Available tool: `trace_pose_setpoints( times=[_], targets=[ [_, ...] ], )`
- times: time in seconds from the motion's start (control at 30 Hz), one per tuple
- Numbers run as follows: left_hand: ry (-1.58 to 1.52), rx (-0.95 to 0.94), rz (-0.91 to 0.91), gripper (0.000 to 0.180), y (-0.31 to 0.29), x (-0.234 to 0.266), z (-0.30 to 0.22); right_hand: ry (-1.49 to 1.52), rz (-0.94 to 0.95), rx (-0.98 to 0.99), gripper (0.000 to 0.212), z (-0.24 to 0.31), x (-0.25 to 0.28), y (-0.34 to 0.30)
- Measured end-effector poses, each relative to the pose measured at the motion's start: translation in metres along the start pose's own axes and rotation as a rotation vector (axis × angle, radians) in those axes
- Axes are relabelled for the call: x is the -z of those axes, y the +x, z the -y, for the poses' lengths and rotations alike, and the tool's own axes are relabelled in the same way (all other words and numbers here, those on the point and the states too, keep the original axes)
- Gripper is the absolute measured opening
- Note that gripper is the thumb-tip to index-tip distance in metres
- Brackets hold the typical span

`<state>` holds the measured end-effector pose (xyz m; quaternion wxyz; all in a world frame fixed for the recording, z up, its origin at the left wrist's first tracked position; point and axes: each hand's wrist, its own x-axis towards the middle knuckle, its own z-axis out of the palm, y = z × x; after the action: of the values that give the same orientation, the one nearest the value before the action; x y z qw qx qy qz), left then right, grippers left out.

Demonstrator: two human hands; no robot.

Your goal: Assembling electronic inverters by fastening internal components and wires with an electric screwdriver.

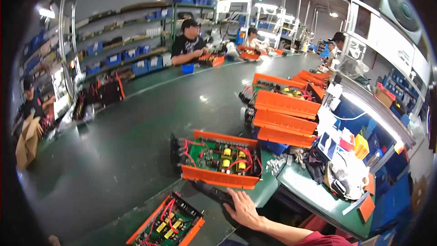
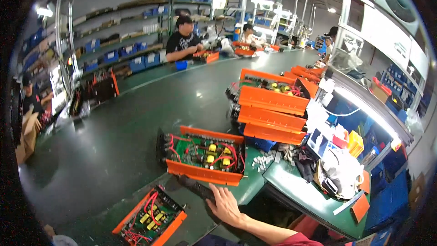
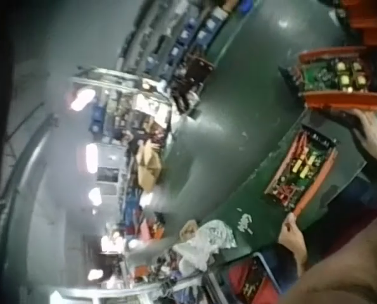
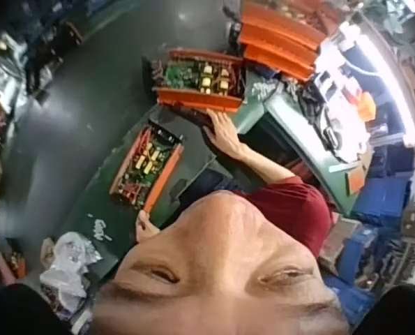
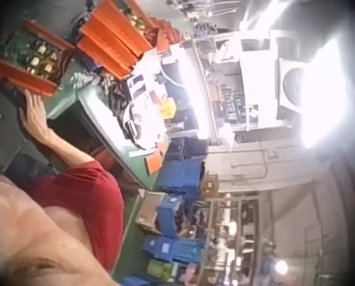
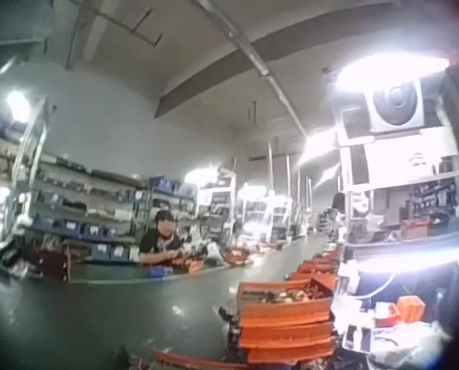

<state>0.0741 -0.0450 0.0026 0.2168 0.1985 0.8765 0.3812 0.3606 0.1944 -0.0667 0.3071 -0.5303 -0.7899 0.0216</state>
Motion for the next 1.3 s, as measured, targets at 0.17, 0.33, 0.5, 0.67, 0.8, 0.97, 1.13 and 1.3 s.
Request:
trace_pose_setpoints(
  times=[0.17, 0.33, 0.5, 0.67, 0.8, 0.97, 1.13, 1.3],
  targets=[
    [0.095, 0.036, 0.151, 0.06, 0.014, 0.0, 0.041, 0.036, -0.002, 0.005, 0.064, -0.007, 0.001, -0.005],
    [0.157, -0.099, -0.1, 0.06, -0.007, -0.01, 0.016, 0.088, 0.154, -0.01, 0.063, -0.011, 0.034, -0.036],
    [0.074, -0.241, -0.202, 0.052, -0.007, -0.02, 0.021, 0.521, 0.334, -0.393, 0.065, 0.002, 0.063, -0.113],
    [-0.218, -0.279, -0.195, 0.027, 0.023, -0.028, 0.069, 0.867, 0.743, -0.83, 0.046, 0.026, 0.071, -0.137],
    [-0.067, -0.164, -0.169, 0.026, 0.02, -0.033, 0.048, 0.859, 0.838, -0.689, 0.04, 0.044, 0.066, -0.147],
    [0.081, -0.12, -0.167, 0.021, 0.009, -0.008, 0.013, 0.717, 0.881, -0.545, 0.04, 0.07, 0.052, -0.152],
    [0.279, -0.652, -0.08, 0.015, 0.013, -0.01, -0.042, 0.82, 0.98, -0.536, 0.059, 0.058, 0.047, -0.163],
    [0.533, -0.915, 0.174, 0.038, 0.042, -0.06, -0.051, 0.853, 0.948, -0.484, 0.057, 0.054, 0.046, -0.162]
  ],
)
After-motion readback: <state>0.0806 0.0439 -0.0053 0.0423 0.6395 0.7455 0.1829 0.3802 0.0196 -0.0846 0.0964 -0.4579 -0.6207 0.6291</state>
